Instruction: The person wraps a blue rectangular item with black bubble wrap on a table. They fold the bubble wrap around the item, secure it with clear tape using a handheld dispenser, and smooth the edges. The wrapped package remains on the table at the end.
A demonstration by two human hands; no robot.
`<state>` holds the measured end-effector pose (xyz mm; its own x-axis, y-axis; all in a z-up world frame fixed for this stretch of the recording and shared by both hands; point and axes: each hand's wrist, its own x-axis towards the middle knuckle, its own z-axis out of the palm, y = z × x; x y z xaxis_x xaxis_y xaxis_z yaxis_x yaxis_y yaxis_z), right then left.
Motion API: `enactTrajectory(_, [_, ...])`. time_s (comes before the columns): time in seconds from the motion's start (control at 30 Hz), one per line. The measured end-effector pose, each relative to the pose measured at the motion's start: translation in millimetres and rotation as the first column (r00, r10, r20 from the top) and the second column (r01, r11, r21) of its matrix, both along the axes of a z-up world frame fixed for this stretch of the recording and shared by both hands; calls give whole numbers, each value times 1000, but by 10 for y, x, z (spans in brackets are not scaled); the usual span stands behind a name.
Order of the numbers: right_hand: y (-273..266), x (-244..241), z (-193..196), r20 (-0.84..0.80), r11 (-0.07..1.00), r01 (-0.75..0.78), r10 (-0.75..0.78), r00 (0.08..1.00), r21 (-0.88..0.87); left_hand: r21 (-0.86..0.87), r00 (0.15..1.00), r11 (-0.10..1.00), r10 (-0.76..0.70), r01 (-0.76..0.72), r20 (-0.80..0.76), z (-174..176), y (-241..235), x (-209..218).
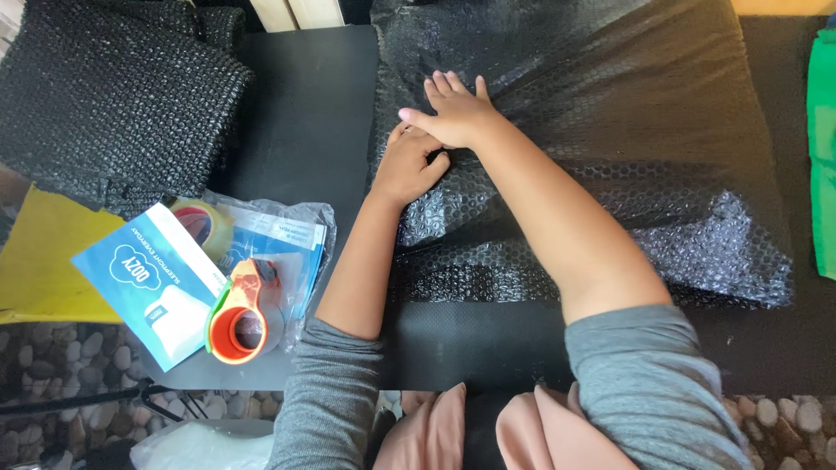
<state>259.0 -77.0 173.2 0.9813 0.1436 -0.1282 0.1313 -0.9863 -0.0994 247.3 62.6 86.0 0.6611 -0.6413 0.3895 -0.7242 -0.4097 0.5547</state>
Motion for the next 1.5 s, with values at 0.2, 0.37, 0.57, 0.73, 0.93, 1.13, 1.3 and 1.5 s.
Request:
enactTrajectory(0.2, [43, -9, 75, -372, 988, 140, -103, 923, 72, -26, 1000, 1000, -7, 8, 12, 0, 14, 3])
enactTrajectory(0.37, [-137, -18, -10, -215, 884, 131, -35, 976, 448, 140, 995, 990, -19, 6, 95, 72, 11, -14])
enactTrajectory(0.57, [-1034, -982, 264, 346, 366, -375, 144, 927, 852, 185, 935, 950, 191, -253, 299, 584, 636, -714])
enactTrajectory(0.73, [-1818, -2533, -251, 71, 317, -179, 324, 943, 931, 70, 855, 863, 480, -500, 196, 549, 1742, -1617])
enactTrajectory(0.93, [-2543, -3105, -1699, -131, 137, 86, 372, 919, 987, 382, 562, 488, 820, -785, 107, -207, 2560, -2123])
enactTrajectory(1.13, [-2554, -3070, -1981, 10, -302, 44, 174, 985, 952, 140, 484, 469, 869, -872, 100, -519, 2734, -2222])
enactTrajectory(1.3, [-2498, -3145, -1957, 37, -166, -19, 107, 994, 986, -247, 431, 411, 902, -878, -33, -1064, 3030, -2274])
enactTrajectory(1.5, [-2459, -3176, -1942, 70, -128, -64, 40, 997, 990, -772, 590, 348, 806, -532, -43, -1061, 2422, -2766])
